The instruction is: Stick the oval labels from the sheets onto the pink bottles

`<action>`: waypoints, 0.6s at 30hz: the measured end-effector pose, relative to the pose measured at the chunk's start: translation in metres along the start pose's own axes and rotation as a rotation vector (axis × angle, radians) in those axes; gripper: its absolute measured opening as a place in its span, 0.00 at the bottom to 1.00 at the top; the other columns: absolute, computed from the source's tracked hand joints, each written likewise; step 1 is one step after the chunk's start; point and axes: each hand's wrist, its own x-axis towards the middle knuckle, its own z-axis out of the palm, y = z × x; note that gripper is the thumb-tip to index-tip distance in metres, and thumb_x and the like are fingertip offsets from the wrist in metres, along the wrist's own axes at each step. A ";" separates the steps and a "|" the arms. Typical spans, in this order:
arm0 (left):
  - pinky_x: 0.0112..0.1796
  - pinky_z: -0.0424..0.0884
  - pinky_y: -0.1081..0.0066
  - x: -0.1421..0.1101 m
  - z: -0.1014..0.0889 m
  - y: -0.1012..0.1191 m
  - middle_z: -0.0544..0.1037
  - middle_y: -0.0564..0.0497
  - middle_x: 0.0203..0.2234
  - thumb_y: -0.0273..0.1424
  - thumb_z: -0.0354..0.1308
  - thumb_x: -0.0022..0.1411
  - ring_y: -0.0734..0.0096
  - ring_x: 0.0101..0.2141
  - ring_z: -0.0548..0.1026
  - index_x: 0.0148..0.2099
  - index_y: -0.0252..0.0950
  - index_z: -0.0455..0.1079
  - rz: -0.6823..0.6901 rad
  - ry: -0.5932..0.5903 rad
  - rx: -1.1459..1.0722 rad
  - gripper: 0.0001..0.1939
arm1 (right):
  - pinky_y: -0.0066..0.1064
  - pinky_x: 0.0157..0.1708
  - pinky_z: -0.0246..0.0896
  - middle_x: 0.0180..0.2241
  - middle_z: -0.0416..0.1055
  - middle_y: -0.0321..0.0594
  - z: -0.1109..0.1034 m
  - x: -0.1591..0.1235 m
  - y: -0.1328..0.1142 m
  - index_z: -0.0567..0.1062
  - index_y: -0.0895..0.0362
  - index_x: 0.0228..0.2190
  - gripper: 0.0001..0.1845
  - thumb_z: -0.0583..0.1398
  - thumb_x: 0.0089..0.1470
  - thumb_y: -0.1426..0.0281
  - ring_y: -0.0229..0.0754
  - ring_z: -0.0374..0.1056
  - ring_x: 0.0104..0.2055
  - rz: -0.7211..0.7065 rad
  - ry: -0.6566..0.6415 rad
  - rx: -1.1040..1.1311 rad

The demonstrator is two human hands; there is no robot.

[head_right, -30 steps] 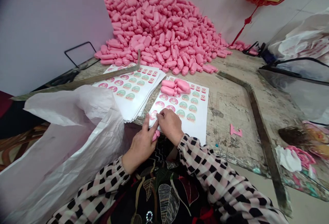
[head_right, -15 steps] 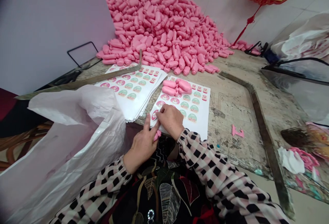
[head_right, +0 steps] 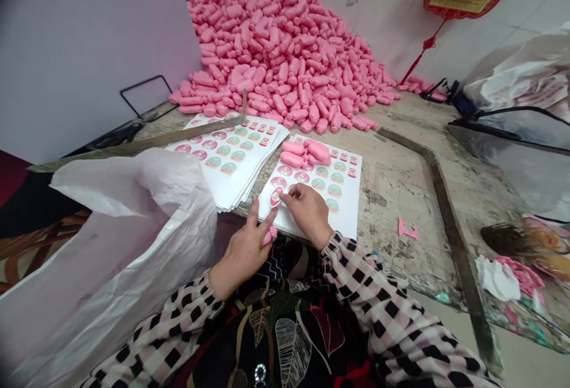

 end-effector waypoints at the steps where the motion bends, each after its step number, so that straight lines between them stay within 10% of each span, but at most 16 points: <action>1: 0.42 0.68 0.59 -0.002 -0.002 -0.001 0.35 0.40 0.64 0.29 0.51 0.59 0.53 0.48 0.69 0.63 0.48 0.46 0.004 0.018 -0.051 0.32 | 0.28 0.23 0.47 0.22 0.68 0.33 0.000 0.001 0.003 0.71 0.54 0.22 0.17 0.58 0.44 0.53 0.36 0.60 0.24 0.002 0.016 0.047; 7: 0.39 0.70 0.66 -0.006 -0.026 0.000 0.68 0.44 0.46 0.45 0.56 0.54 0.62 0.43 0.71 0.51 0.40 0.65 -0.248 0.265 -0.835 0.25 | 0.27 0.24 0.51 0.20 0.64 0.31 -0.012 -0.010 -0.005 0.69 0.56 0.21 0.16 0.62 0.42 0.55 0.33 0.56 0.23 -0.051 0.027 0.434; 12: 0.17 0.63 0.77 0.010 -0.045 0.001 0.69 0.54 0.23 0.51 0.49 0.56 0.78 0.18 0.67 0.41 0.37 0.65 -0.550 -0.113 -1.901 0.23 | 0.26 0.24 0.52 0.21 0.65 0.32 -0.017 -0.042 -0.026 0.69 0.56 0.21 0.14 0.63 0.42 0.58 0.33 0.57 0.23 -0.117 -0.150 0.531; 18: 0.18 0.66 0.75 0.021 -0.045 0.005 0.68 0.52 0.19 0.49 0.44 0.60 0.76 0.18 0.68 0.40 0.32 0.67 -0.648 -0.332 -2.031 0.25 | 0.29 0.33 0.60 0.26 0.70 0.34 -0.010 -0.055 -0.023 0.70 0.55 0.22 0.12 0.62 0.46 0.60 0.39 0.68 0.34 -0.195 -0.218 0.454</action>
